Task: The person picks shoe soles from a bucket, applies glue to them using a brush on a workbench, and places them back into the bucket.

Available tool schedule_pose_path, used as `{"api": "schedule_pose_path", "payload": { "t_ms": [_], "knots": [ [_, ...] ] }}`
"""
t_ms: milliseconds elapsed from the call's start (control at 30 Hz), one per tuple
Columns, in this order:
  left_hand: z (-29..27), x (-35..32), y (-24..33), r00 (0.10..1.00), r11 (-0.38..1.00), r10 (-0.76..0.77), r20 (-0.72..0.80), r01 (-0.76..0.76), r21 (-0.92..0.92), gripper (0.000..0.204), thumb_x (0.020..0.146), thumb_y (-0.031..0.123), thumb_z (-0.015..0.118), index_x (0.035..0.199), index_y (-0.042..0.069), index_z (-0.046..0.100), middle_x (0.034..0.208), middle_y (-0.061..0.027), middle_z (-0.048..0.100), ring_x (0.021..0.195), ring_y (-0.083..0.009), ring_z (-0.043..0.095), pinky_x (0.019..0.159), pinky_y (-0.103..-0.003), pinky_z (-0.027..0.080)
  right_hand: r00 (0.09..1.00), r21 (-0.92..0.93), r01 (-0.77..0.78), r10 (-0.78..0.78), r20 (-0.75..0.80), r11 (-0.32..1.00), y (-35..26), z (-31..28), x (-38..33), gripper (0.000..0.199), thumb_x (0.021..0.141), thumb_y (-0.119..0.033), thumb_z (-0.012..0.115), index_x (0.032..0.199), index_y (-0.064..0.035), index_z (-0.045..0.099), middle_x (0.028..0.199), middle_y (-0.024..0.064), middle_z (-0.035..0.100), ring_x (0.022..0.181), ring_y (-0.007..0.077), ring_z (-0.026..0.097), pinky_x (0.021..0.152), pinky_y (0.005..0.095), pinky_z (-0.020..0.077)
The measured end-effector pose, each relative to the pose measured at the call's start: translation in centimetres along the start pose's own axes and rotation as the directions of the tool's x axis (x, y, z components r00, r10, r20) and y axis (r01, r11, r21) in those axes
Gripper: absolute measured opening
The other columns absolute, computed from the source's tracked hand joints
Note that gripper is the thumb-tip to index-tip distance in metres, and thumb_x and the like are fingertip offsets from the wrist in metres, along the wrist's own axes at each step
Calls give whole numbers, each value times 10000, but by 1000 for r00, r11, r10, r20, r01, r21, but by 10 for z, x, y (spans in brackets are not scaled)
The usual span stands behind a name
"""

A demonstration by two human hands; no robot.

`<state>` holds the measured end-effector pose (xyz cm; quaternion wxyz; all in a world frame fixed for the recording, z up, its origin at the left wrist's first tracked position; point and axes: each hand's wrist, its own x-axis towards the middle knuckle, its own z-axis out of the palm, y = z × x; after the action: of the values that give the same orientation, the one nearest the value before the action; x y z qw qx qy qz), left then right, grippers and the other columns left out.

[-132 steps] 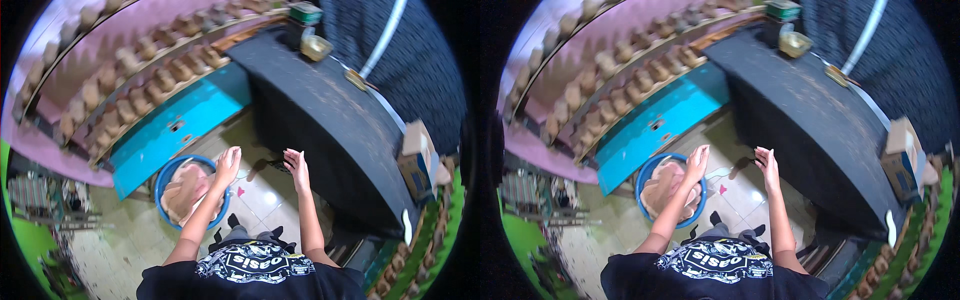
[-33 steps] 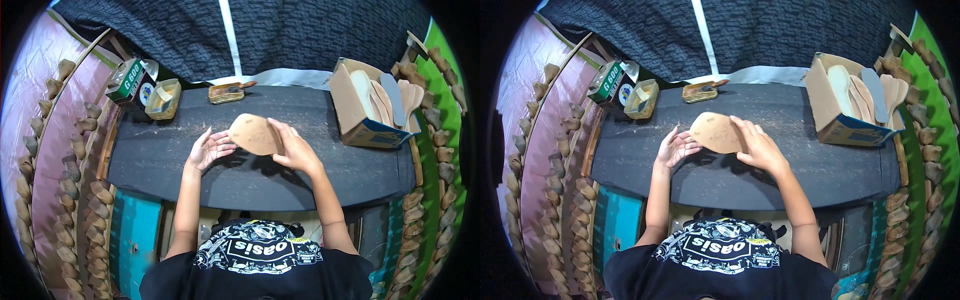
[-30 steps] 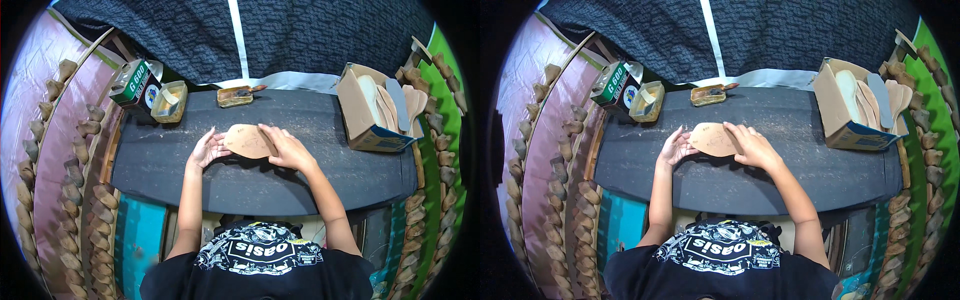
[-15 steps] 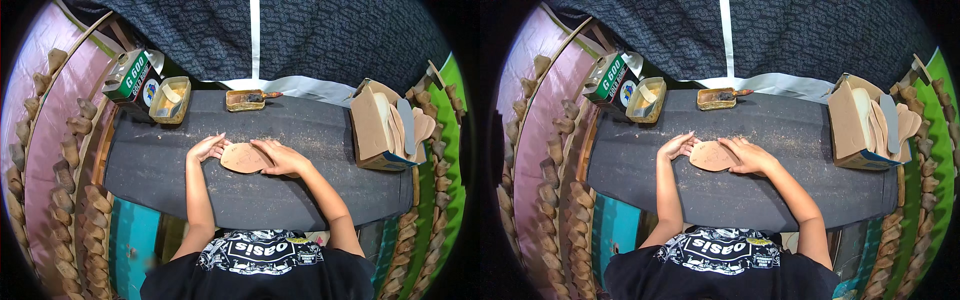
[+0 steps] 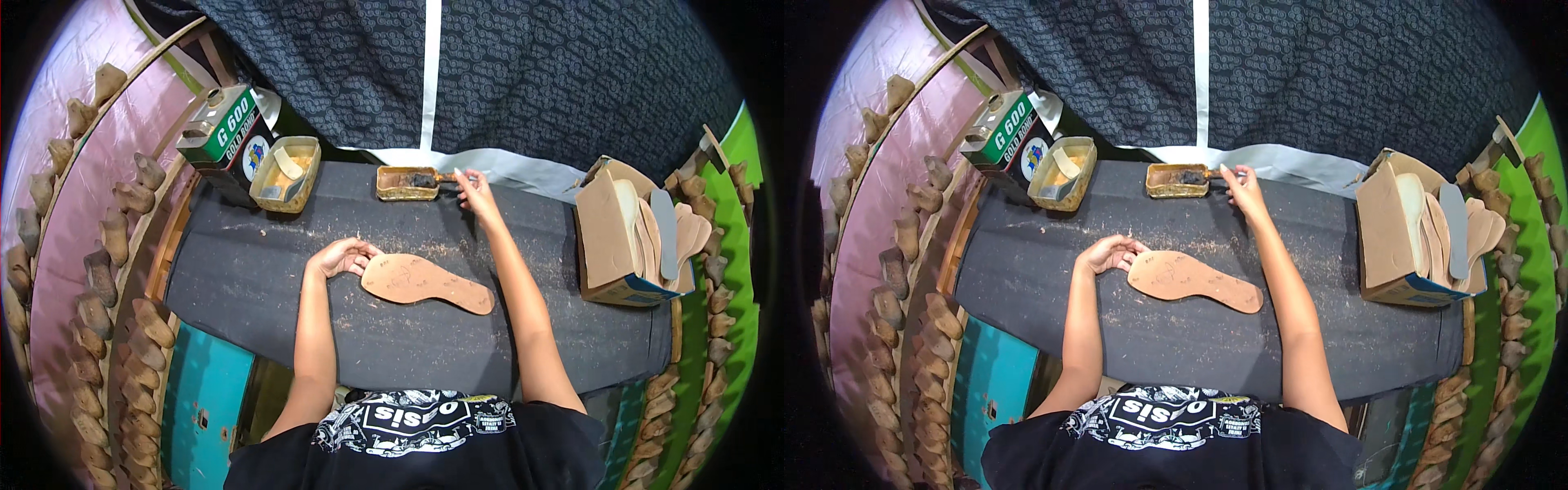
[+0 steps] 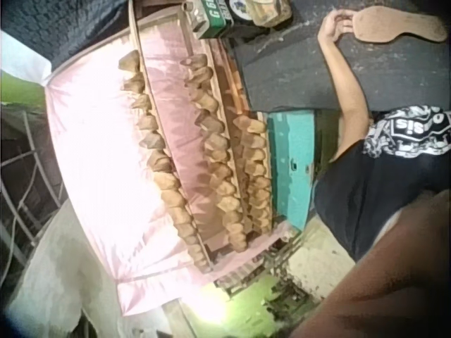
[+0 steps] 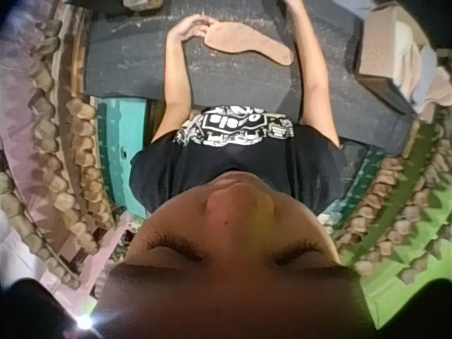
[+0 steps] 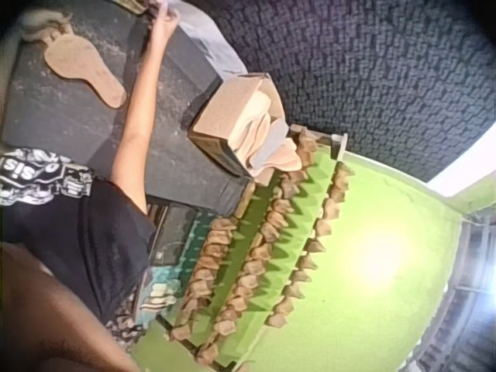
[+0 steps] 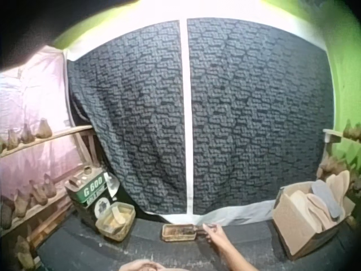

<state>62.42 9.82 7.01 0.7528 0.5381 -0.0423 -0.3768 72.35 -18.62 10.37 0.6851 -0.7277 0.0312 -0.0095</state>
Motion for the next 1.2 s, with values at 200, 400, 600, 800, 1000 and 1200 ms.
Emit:
{"api": "schedule_pose_path", "payload": {
  "t_ms": [200,400,600,800,1000,1200],
  "knots": [
    [4,4,2,1000,995,23,-20,-21,93,315,837,214,419,970,-52,521,846,-86,575,722,-123,565,581,-247,496,996,149,27,-39,77,988,16,14,18,269,758,-283,570,862,-47,494,651,-17,492,521,44,441,450,168,372],
    [-5,5,0,1000,996,21,3,-21,85,284,829,196,443,975,-34,524,851,-75,572,734,-119,561,583,-236,494,971,154,206,-221,91,966,-4,47,20,176,806,-212,506,826,-38,489,612,-2,500,493,51,445,447,172,372],
    [1,3,2,999,995,33,37,-36,89,314,832,200,427,996,-56,506,876,-94,566,768,-132,559,608,-250,495,958,48,258,-262,113,965,-17,64,30,160,816,-174,474,811,-15,491,581,15,504,447,60,449,412,190,376],
    [-2,3,-2,998,995,42,48,-46,89,318,830,207,435,1000,-52,506,881,-96,565,782,-138,556,617,-253,495,970,11,217,-217,109,976,-5,39,38,152,810,-162,463,780,-16,489,566,20,504,437,63,446,404,193,375],
    [-2,6,0,999,994,29,38,-33,107,310,823,205,453,1000,-43,511,884,-92,566,777,-131,559,615,-237,493,979,-94,203,-200,47,975,-12,1,37,186,809,-199,473,779,-16,483,567,26,501,433,77,458,398,203,382],
    [-1,6,2,1000,990,20,7,-21,142,275,818,190,466,983,-20,532,854,-70,574,729,-111,558,587,-230,495,914,16,390,-390,113,921,-39,0,9,146,818,-164,482,854,-22,493,605,11,497,505,55,462,451,188,381]
  ]
}}
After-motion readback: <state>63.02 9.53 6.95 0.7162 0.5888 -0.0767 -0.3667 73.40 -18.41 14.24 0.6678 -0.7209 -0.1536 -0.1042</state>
